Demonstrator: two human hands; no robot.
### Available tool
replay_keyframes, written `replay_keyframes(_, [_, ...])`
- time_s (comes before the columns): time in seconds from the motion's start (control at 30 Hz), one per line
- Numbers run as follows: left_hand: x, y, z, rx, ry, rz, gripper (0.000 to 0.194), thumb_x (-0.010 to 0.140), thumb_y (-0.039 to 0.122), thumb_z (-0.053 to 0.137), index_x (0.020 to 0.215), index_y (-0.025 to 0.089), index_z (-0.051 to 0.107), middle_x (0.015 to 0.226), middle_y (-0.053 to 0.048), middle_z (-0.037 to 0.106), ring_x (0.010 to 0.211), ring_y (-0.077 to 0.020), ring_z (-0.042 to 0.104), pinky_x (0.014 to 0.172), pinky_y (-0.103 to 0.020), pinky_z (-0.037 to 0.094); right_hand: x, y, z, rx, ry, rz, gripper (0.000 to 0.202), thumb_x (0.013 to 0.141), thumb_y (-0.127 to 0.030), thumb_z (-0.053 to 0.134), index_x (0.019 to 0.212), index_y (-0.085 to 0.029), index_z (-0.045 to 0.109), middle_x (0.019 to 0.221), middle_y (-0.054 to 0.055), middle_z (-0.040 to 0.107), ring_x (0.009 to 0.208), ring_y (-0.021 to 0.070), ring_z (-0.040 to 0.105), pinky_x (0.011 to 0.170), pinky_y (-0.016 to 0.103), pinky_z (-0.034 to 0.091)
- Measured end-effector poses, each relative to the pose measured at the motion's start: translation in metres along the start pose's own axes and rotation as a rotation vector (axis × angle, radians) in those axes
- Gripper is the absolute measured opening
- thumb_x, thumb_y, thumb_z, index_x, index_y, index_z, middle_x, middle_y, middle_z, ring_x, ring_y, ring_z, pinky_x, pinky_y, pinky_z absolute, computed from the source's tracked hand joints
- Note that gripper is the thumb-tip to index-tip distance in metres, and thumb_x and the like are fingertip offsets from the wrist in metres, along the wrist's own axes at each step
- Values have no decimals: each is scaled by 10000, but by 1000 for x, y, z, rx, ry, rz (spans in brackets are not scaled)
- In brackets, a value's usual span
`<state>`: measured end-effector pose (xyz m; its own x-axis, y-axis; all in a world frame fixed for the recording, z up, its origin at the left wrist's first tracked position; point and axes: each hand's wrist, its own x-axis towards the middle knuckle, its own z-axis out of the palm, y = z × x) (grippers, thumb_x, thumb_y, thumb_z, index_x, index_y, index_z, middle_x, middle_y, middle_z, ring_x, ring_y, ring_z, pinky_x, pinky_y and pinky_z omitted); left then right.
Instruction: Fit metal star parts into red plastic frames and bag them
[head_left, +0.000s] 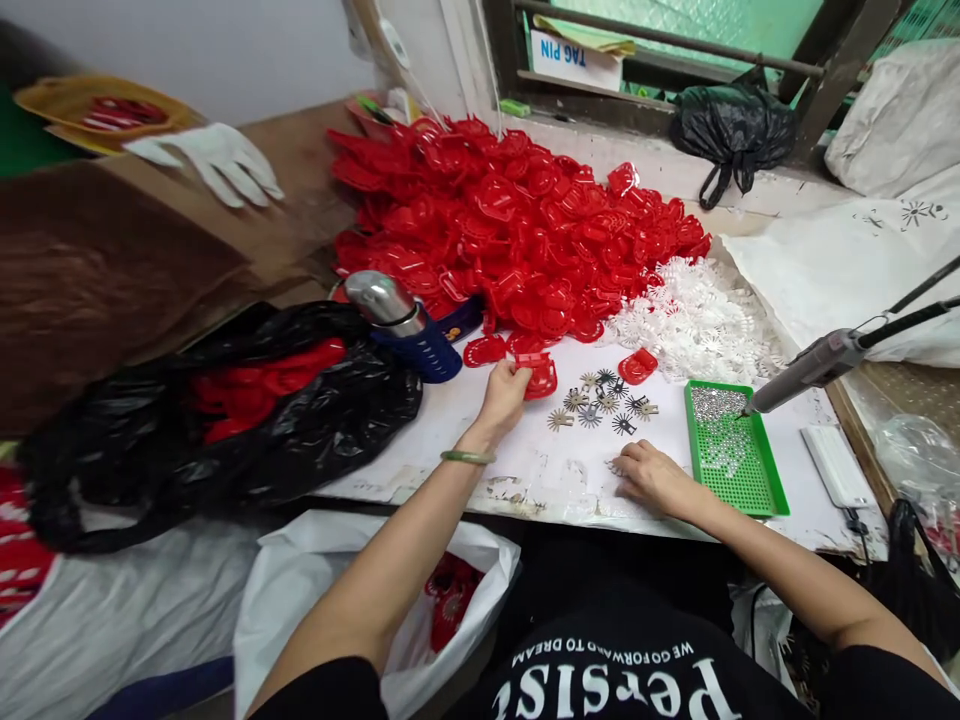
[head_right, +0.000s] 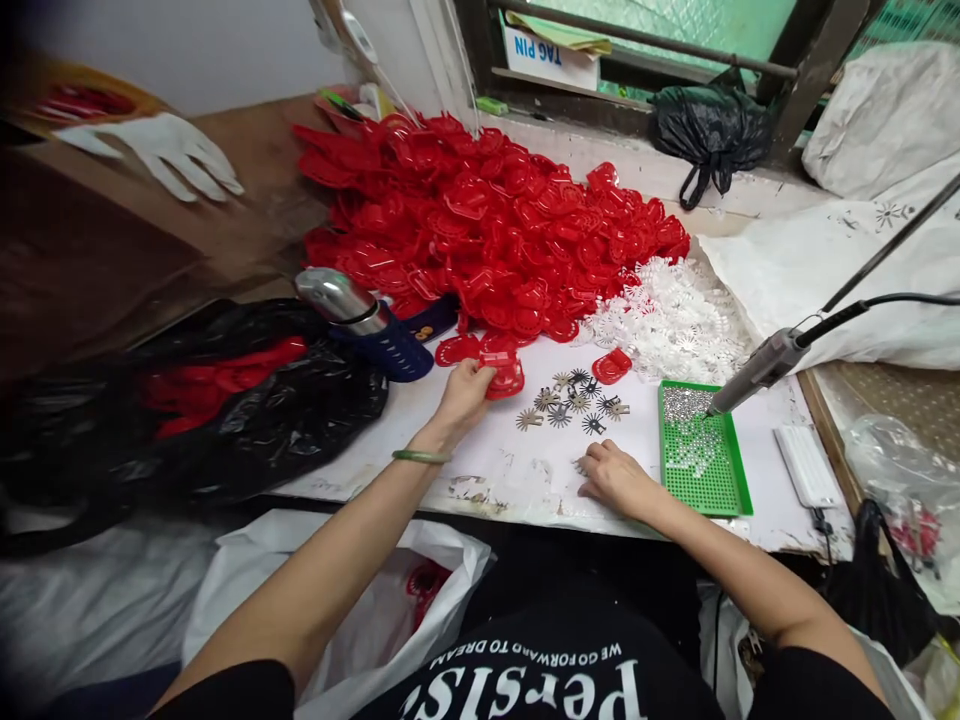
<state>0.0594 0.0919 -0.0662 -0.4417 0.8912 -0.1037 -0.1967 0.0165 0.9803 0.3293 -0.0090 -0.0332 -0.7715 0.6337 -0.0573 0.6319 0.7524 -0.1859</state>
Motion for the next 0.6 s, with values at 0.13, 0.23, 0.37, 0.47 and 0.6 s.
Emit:
replay_keyframes(0.13, [-42, 5, -25, -230, -101, -151, 344, 659, 219, 626, 906, 204, 387, 737, 0, 642, 637, -191, 669, 633, -415, 563, 1, 6, -7, 141, 76, 86, 242, 977, -226, 416, 1132, -149, 586, 1117, 137, 598, 1000, 225, 534, 868, 363, 466])
replay_keyframes(0.23, [-70, 8, -31, -382, -162, -205, 389, 680, 190, 645, 970, 213, 387, 853, -25, 689, 733, -235, 712, 676, -493, 580, 9, 10, -3, 207, 46, 232, 223, 961, -203, 432, 988, -138, 644, 1044, 142, 605, 967, 238, 546, 875, 393, 456])
replay_keyframes(0.37, [-91, 10, -30, -454, -209, -261, 367, 731, 140, 616, 1050, 201, 446, 926, -60, 714, 774, -240, 726, 670, -418, 586, 17, 17, 1, 326, 22, 281, 166, 931, -184, 498, 928, -136, 657, 988, 105, 607, 883, 181, 592, 830, 322, 470])
replay_keyframes(0.47, [-99, 12, -26, -520, -267, -332, 267, 847, 249, 574, 1090, 162, 509, 939, -107, 717, 814, -260, 725, 662, -384, 579, 26, 17, -15, 407, 99, 296, 111, 899, -195, 569, 837, -149, 649, 900, 64, 605, 822, 153, 589, 784, 287, 464])
replay_keyframes(0.6, [-106, 19, -18, -616, -322, -405, 499, 976, 532, 339, 1095, 108, 574, 966, -161, 710, 923, -278, 702, 750, -420, 575, 55, -2, -51, 568, 289, 175, 137, 877, -271, 633, 785, -171, 650, 858, 33, 579, 802, 147, 555, 747, 283, 436])
